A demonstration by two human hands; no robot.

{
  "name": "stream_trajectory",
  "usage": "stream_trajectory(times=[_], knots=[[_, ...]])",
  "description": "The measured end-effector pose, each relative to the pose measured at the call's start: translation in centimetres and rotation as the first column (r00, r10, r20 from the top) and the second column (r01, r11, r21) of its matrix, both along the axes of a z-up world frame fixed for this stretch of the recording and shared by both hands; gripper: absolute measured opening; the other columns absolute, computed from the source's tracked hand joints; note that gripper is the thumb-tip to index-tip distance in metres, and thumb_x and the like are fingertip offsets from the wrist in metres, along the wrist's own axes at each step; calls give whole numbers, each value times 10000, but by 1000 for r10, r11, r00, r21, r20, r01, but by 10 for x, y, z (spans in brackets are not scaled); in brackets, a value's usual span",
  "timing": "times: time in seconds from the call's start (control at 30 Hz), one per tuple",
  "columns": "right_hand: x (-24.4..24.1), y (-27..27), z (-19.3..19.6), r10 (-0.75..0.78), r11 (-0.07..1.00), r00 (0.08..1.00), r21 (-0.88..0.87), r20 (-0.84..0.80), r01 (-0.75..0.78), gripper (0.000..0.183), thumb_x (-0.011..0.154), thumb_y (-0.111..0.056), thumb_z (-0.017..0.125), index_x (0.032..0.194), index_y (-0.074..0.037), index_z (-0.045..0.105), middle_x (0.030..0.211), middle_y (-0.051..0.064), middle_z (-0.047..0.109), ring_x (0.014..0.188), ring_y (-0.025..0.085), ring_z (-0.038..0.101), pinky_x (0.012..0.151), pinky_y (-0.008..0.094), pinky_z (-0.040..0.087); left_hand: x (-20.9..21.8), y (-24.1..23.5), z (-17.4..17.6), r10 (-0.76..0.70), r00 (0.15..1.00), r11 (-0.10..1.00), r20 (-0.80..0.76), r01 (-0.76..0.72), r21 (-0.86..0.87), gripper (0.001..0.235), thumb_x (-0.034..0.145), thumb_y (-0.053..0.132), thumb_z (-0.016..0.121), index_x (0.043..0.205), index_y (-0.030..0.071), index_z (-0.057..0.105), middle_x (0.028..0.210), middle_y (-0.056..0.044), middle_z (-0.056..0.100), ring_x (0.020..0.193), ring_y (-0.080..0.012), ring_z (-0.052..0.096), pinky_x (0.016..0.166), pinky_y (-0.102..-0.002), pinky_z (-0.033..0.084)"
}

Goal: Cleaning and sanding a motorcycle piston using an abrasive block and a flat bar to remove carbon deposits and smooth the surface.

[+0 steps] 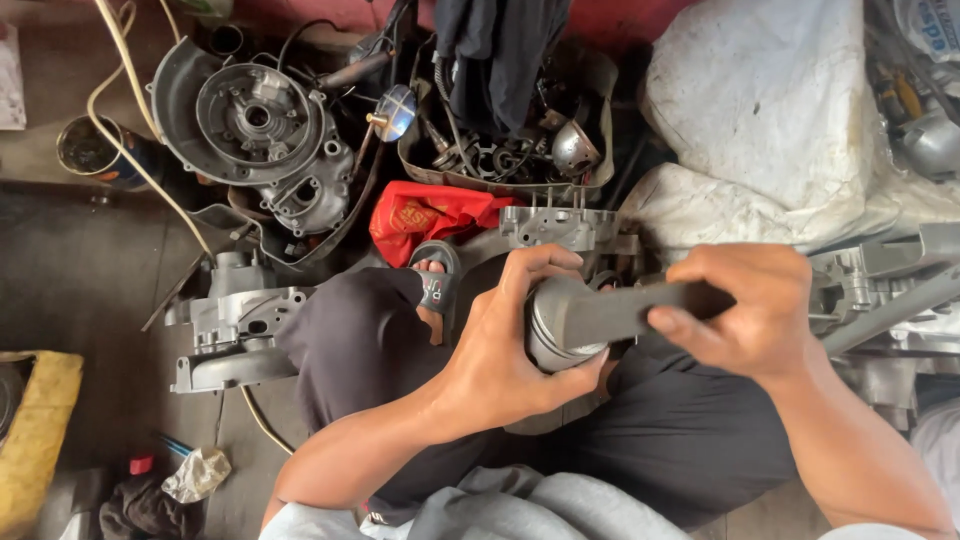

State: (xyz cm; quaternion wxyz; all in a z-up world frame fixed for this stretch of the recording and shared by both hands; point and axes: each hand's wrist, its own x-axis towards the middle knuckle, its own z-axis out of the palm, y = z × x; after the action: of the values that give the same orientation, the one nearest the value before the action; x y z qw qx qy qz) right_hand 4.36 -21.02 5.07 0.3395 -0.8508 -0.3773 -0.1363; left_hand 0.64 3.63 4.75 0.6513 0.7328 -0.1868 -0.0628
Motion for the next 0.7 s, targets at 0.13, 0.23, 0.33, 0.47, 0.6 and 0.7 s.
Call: stream_trajectory(times=[0.13, 0.23, 0.33, 0.47, 0.6, 0.7], knots=[[-13, 19, 15, 66, 998, 997, 21, 26, -66, 500, 878, -502, 568, 686, -42, 590, 558, 72, 528, 438, 206, 487, 448, 308, 377, -3, -1, 0, -9, 1000, 994, 23, 12, -112, 686, 792, 303, 791, 1318, 117, 391, 1120, -78, 697, 947, -172, 716, 837, -317, 545], [1, 1, -1, -41, 999, 995, 32, 87, 39, 493, 866, -474, 593, 669, -24, 630, 536, 64, 562, 422, 181, 510, 414, 285, 359, 2, -2, 3, 32, 998, 996, -45, -36, -85, 684, 714, 176, 795, 1274, 141, 405, 1091, -78, 704, 1046, -201, 798, 854, -304, 584], [-10, 21, 8, 35, 999, 981, -2, 190, -35, 516, 885, -489, 568, 653, -30, 611, 509, 64, 521, 411, 205, 499, 410, 317, 394, 3, 1, 0, 29, 1000, 996, -8, -29, -89, 678, 776, 336, 806, 1282, 126, 407, 1035, -29, 739, 868, -144, 722, 834, -303, 564], [-5, 4, 2, -3, 1000, 976, 0, 219, 3, 527, 878, -492, 557, 664, -22, 661, 524, 80, 582, 449, 224, 579, 409, 316, 438, 1, -2, -4, 72, 997, 997, -2, -72, -37, 705, 690, 187, 800, 1282, 127, 423, 1035, -55, 694, 842, -196, 684, 786, -331, 537], [-12, 14, 10, -63, 998, 975, -15, 211, 68, 512, 854, -456, 605, 673, 21, 646, 542, 115, 538, 476, 267, 535, 476, 358, 414, 2, 0, -2, 56, 998, 998, 6, -56, -35, 676, 726, 274, 765, 1291, 133, 420, 1127, -51, 648, 942, -200, 668, 851, -334, 523], [-8, 6, 6, -68, 997, 977, -7, 201, 71, 523, 832, -449, 628, 674, 49, 643, 550, 138, 531, 486, 291, 515, 498, 376, 393, 2, -1, -2, 38, 999, 999, 8, -37, -37, 673, 741, 278, 754, 1302, 135, 412, 1139, -54, 649, 953, -215, 672, 870, -347, 529]])
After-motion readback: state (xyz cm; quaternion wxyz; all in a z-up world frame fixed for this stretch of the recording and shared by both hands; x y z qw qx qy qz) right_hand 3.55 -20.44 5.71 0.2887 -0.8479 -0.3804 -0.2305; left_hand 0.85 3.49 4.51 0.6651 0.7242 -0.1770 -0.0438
